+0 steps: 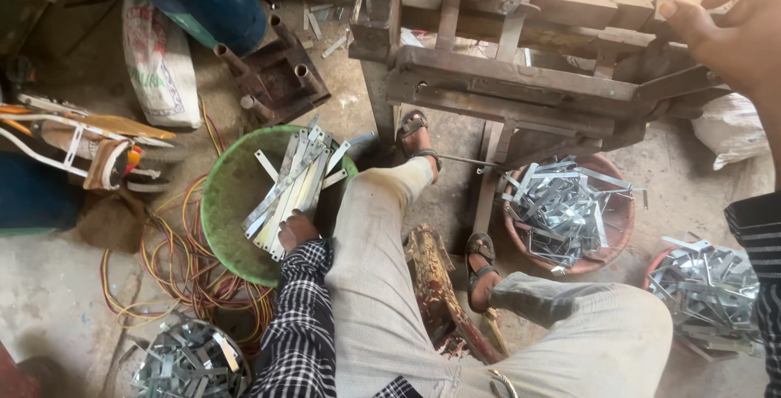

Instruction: The person is bending metal strips using a manual bending machine. They take a metal strip from a basin, insert it into the machine, pull a lever to form the piece, and then place the completed part into a bucket.

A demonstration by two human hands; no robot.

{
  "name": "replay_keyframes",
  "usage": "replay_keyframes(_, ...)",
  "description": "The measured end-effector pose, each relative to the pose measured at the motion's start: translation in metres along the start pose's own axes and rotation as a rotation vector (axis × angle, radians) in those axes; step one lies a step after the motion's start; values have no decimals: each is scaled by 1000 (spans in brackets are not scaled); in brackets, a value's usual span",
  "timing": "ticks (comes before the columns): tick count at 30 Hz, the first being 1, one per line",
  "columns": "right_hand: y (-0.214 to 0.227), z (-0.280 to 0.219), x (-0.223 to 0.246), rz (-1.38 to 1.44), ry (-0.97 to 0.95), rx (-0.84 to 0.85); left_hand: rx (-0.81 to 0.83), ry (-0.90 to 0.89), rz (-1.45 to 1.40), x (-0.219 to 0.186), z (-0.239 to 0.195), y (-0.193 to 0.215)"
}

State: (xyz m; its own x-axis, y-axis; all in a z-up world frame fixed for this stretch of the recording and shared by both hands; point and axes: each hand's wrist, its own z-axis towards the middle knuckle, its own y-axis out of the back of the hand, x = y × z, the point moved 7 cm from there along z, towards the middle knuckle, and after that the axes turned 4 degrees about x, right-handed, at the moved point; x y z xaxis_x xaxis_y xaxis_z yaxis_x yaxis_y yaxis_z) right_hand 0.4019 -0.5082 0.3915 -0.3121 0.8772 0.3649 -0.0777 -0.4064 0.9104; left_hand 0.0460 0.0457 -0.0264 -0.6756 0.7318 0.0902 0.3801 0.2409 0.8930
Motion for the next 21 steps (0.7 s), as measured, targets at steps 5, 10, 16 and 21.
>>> replay_keyframes(5, 12, -8, 24, -39, -138, 43, -28, -30, 87, -8, 0, 5)
replay_keyframes(10, 23, -9, 41, -186, -70, 4, -20, -53, 137, -11, 1, 10)
replay_keyframes(16, 30, -9, 50, -176, -113, 1, -39, -81, -40, -5, 5, -1)
replay_keyframes(21, 37, -10, 66, -196, -158, 31, -119, -49, -517, -3, 7, 29)
